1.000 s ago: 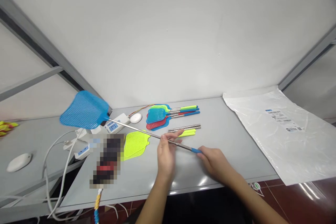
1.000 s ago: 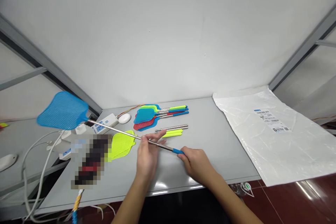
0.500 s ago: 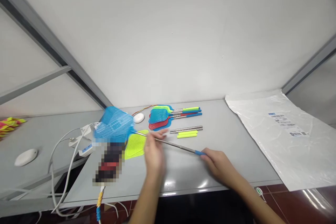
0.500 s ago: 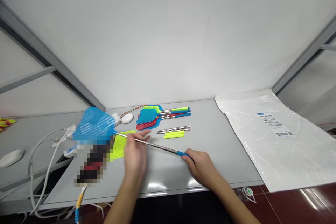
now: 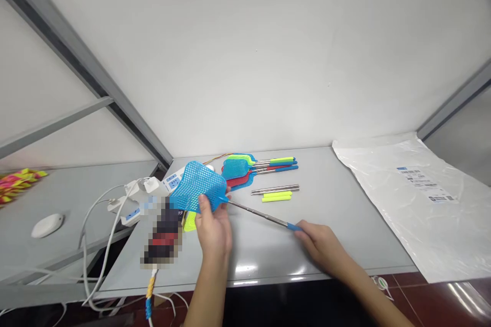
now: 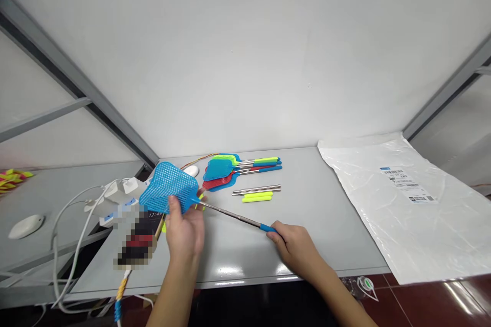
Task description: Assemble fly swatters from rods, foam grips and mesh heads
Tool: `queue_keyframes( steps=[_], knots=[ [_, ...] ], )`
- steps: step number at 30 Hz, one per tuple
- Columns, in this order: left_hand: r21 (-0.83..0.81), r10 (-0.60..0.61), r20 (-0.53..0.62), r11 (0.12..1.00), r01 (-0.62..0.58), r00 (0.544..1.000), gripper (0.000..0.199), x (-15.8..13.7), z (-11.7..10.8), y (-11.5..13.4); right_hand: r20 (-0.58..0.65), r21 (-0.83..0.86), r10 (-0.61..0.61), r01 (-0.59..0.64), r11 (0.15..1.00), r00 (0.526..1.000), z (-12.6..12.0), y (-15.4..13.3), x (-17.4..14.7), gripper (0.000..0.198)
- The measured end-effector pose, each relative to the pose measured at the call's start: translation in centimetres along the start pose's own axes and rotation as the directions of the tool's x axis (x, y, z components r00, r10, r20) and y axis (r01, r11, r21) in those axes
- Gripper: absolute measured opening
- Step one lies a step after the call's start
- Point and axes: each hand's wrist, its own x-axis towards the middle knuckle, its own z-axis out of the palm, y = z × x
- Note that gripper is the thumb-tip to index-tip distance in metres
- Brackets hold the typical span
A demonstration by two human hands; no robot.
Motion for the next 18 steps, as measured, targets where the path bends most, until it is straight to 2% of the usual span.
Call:
queue_keyframes(
  steps=[4,8,11,18],
  knots=[
    [0.169,-0.079,0.135,0.984,0.056,0.988,0.034,-3.0,1.1,-2.2,-0.050,0.010,0.000,0.000,1.000,0.999,0.2,0.2,0.2,0.032],
    [0.280,-0.108,0.247,0.959,0.035,0.963,0.036,-4.5,1.4,-3.1,-0.076,0.040,0.000,0.003,0.999,0.997,0.0,0.0,0.5,0.032],
    [0.300,-0.094,0.252,0.954,0.015,0.963,0.037,-4.3,1.3,-3.1,-0.078,0.031,-0.004,0.006,0.999,0.997,-0.3,-0.4,0.8,0.033],
    [0.354,-0.091,0.192,0.935,0.018,0.977,0.035,-3.3,0.6,-3.3,-0.075,-0.140,-0.009,-0.002,0.990,0.997,-1.5,-1.6,1.7,0.032]
  ],
)
